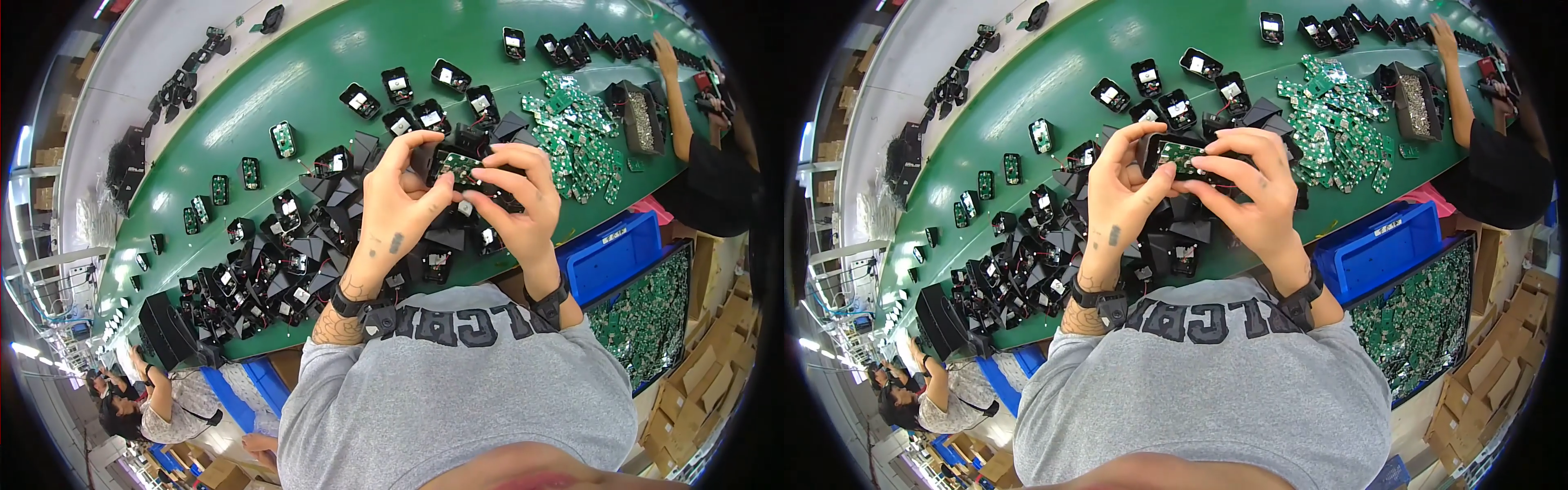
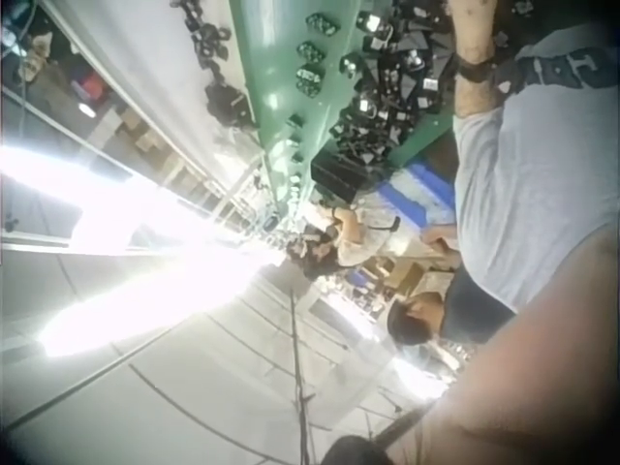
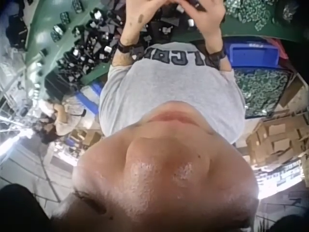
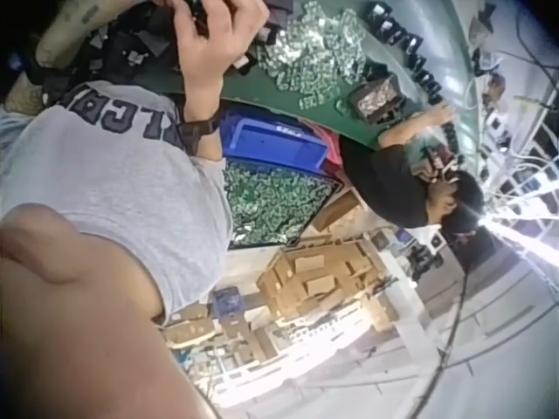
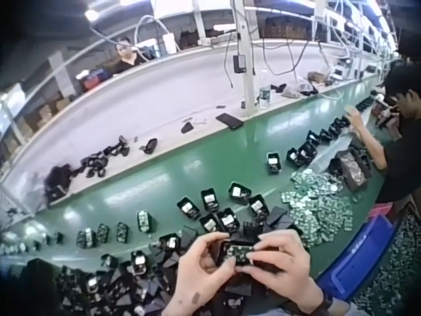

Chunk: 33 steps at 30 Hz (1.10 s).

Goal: The person picks up a black plastic housing and a circuit board, fits the board into the housing, and presses them together by hand. The person then sets the assembled unit back onto the table and repeats the process.

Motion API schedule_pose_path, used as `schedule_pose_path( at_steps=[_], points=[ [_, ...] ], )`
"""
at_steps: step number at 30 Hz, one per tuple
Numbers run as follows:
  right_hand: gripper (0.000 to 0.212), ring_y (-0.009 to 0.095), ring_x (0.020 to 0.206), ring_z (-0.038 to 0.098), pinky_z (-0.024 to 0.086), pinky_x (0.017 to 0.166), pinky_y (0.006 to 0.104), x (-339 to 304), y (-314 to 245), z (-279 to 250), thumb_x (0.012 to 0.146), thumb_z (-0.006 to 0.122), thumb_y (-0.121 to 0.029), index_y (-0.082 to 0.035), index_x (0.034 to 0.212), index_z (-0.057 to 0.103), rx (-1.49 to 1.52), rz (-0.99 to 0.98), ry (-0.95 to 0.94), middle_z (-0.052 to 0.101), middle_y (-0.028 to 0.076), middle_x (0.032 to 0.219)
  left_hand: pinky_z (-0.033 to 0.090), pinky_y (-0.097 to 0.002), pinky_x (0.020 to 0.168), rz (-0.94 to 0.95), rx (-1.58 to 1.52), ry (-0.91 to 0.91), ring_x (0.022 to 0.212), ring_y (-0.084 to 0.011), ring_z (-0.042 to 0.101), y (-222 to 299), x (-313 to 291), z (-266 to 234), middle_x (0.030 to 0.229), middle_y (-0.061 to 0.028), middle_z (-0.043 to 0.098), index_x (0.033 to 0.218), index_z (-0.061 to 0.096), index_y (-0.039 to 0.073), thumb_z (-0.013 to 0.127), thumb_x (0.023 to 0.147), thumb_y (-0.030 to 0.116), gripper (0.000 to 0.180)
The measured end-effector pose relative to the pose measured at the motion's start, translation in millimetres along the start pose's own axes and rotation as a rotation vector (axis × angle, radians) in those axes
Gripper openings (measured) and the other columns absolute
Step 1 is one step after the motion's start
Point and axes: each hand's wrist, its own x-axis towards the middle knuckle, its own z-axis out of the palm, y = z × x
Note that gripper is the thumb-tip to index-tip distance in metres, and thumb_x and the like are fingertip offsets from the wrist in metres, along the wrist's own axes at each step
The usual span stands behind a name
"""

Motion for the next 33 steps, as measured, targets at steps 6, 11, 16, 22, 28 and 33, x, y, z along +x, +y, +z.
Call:
schedule_pose_path(
  at_steps=[6,11,16,22,28,33],
  points=[
    [0.026,0.028,0.093,0.059,0.046,0.081,0.0363,-8,4,9,0.063,0.076,0.0,-0.004,0.087,0.067,-0.014,0.012,0.032,0.063,0.009,0.094,0.057,-0.0237,0.066,-0.016,0.073,-0.049,0.079,-0.0178,0.068,2,-3,2,0.106,-0.0134,0.059,0.122,0.046,-0.004,0.059,0.084,-0.004,0.039],
    [0.012,0.023,0.097,0.057,0.045,0.086,0.0336,-14,5,14,0.073,0.068,0.004,0.001,0.084,0.065,0.646,0.472,0.054,0.06,0.009,0.099,0.057,-0.0243,0.066,-0.031,0.079,-0.035,0.077,-0.018,0.068,4,-2,-4,0.103,-0.0131,0.06,0.12,0.047,-0.004,0.059,0.085,-0.004,0.038],
    [0.005,0.018,0.094,0.053,0.043,0.086,0.0305,-12,14,2,0.079,0.063,-0.004,-0.002,0.082,0.061,1.059,0.569,0.118,0.054,0.007,0.097,0.059,-0.0267,0.063,-0.047,-0.089,-0.123,0.076,-0.0163,0.066,6,-5,1,0.099,-0.0111,0.06,0.118,0.048,-0.005,0.061,0.083,-0.004,0.037],
    [0.012,0.02,0.09,0.061,0.05,0.079,0.0339,-21,29,3,0.086,0.061,-0.014,-0.003,0.09,0.061,1.353,0.9,0.326,0.062,0.008,0.098,0.044,-0.0205,0.053,0.232,0.477,-0.022,0.058,-0.0032,0.052,-10,13,19,0.073,-0.0022,0.061,0.109,0.059,0.003,0.07,0.075,0.004,0.036],
    [0.019,0.015,0.099,0.057,0.044,0.084,0.0294,-19,45,-41,0.077,0.071,-0.006,-0.005,0.096,0.068,-0.252,0.439,0.33,0.064,0.004,0.099,0.051,-0.022,0.053,0.02,0.095,-0.102,0.061,-0.0098,0.06,-12,7,14,0.085,-0.0102,0.063,0.115,0.048,-0.002,0.06,0.083,-0.003,0.035],
    [0.034,0.014,0.089,0.06,0.048,0.077,0.0279,-22,16,-54,0.076,0.076,-0.012,-0.006,0.108,0.068,0.538,0.512,-0.158,0.063,0.005,0.099,0.05,-0.0222,0.052,-0.114,0.079,-0.219,0.063,-0.0134,0.062,-3,13,14,0.093,-0.0125,0.062,0.118,0.04,0.0,0.058,0.084,-0.003,0.038]
  ],
)
